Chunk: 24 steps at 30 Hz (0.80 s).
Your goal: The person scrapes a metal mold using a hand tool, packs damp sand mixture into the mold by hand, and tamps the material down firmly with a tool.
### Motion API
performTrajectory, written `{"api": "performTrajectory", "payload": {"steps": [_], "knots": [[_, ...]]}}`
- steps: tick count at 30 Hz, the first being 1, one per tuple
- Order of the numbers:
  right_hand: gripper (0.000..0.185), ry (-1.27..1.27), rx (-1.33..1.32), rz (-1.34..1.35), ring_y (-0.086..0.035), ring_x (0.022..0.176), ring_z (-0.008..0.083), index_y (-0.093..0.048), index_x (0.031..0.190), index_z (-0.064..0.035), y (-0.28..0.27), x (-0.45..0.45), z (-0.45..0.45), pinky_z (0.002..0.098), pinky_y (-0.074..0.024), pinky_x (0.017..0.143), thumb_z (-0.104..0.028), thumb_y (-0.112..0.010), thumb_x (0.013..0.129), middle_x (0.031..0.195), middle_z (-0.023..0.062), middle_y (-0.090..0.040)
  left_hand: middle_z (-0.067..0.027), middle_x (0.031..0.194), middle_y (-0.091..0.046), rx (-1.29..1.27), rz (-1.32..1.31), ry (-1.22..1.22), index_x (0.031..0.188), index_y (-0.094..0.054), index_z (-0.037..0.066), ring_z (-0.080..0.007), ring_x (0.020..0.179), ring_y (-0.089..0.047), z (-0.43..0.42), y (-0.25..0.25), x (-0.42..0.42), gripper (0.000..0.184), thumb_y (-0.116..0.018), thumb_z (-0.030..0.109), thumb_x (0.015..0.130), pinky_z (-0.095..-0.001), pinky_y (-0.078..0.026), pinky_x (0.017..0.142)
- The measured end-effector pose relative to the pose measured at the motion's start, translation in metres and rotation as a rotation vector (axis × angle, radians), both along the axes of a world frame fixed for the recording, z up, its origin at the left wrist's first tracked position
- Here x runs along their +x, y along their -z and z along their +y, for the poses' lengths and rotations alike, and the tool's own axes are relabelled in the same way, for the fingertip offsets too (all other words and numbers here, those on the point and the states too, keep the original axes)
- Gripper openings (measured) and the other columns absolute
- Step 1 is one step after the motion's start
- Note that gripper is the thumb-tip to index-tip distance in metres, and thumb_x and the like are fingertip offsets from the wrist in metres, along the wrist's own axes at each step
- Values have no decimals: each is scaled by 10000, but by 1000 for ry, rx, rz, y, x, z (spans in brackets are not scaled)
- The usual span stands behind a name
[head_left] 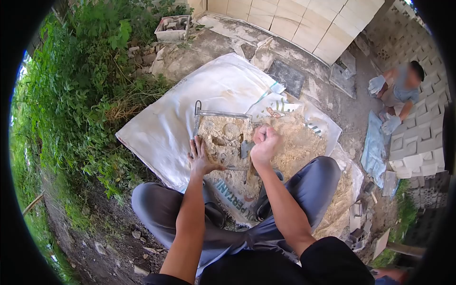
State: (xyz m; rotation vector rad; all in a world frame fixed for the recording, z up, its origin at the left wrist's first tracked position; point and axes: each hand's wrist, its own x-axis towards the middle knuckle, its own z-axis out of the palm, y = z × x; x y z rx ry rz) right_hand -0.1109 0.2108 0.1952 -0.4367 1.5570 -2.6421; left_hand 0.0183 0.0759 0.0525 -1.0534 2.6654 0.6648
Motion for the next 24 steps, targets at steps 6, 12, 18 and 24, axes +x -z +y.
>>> {"api": "performTrajectory", "payload": {"steps": [6, 12, 18, 24], "knots": [[348, -10, -108, -82, -234, 426, 88, -261, 551, -111, -4, 5, 5, 258, -153, 406, -190, -391, 863, 512, -24, -234, -146, 1537, 126, 32, 54, -1, 1460, -66, -3, -316, 1408, 166, 2, 2, 3, 1505, -802, 676, 337, -608, -54, 1084], [365, 1, -32, -126, -229, 448, 75, -291, 507, -96, -19, 0, -1, 265, -152, 421, -187, -391, 847, 511, -25, -289, -142, 1536, 138, 18, 9, -7, 1463, -28, 1, -306, 1405, 182, 1, -1, -1, 1521, -800, 680, 343, -599, -45, 1087], [371, 124, 164, 27, -206, 423, 79, -294, 511, -88, 14, 2, -1, 270, -155, 415, -191, -364, 861, 497, -29, -265, -138, 1538, 136, -2, -8, 10, 1467, -52, 13, -300, 1410, 169, 5, 10, 7, 1503, -787, 699, 349, -592, -62, 1090], [394, 41, 53, -77, -245, 433, 96, -248, 555, -107, -37, 1, 3, 271, -163, 422, -272, -391, 882, 518, -8, -269, -130, 1543, 114, -2, -18, -11, 1473, -77, 34, -296, 1416, 144, 3, 3, 1, 1473, -782, 699, 364, -584, -86, 1094]]}}
